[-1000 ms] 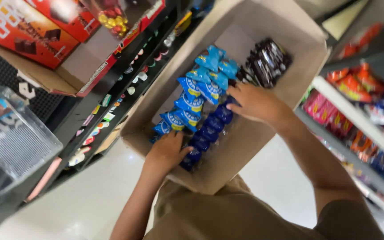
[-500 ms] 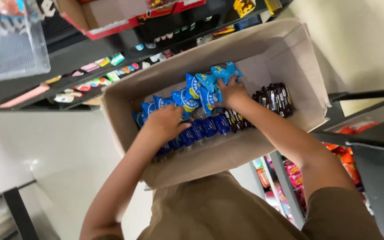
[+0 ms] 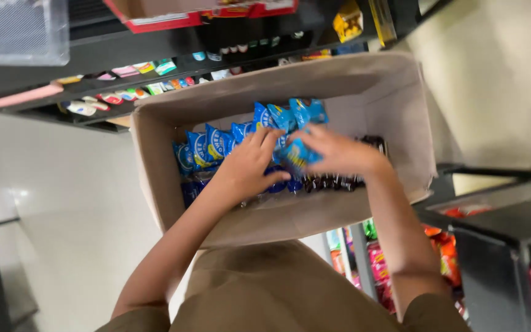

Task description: The person takes snack packages from a cardboard box and places them onto a black counter mat. They then arrange the snacks into clear plastic trays and place the trays onto a shelf. The person handles red and blue snack packages, organizing them by type.

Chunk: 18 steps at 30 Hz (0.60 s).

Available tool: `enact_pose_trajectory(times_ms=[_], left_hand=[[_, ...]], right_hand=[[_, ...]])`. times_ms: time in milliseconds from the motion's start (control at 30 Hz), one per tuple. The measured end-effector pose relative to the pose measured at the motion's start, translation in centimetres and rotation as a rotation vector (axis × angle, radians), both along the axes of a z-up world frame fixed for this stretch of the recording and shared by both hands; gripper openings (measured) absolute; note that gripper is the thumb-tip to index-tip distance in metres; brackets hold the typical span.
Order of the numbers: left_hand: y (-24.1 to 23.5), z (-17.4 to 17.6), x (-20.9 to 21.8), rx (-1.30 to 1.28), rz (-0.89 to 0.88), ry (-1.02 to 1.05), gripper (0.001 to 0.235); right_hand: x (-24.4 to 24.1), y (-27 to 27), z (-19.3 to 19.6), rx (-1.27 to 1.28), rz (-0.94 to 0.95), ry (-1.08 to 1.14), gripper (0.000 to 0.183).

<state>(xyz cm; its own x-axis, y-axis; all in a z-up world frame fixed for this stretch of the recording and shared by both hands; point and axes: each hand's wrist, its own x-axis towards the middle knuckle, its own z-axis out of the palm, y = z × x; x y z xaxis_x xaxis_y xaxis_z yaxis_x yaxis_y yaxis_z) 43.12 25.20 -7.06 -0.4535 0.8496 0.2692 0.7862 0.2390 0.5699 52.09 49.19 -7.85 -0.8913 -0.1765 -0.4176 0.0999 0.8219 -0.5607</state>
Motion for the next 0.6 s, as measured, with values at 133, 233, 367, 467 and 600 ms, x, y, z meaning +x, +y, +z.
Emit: enact_pose_trajectory(times_ms=[133, 233, 367, 467, 600], left_hand=[[-3.6, 1.8, 1.5, 0.121, -0.018, -0.251, 0.070], [-6.9, 1.9, 2.1, 0.182, 0.079, -0.293, 0.069], [-12.6, 1.4, 2.0, 0.169, 0.356, -0.476, 0.057], [-17.5, 1.2, 1.3, 0.257, 0.461, -0.392, 0.047], [-24.7, -0.5, -1.4, 0.446, 0.730, -0.526, 0.042]], right_hand=[[-0.1, -3.8, 3.4, -0.347, 0.262, 0.203, 0.065], [-1.4, -6.5, 4.3, -0.412, 0.272, 0.188, 0.056], [-4.1, -10.3, 6.1, -0.469, 0.258, 0.309, 0.056], [-6.3, -13.9, 7.4, -0.493, 0.251, 0.363, 0.060], [-10.6, -19.5, 5.6, -0.616, 0.172, 0.411, 0.080]])
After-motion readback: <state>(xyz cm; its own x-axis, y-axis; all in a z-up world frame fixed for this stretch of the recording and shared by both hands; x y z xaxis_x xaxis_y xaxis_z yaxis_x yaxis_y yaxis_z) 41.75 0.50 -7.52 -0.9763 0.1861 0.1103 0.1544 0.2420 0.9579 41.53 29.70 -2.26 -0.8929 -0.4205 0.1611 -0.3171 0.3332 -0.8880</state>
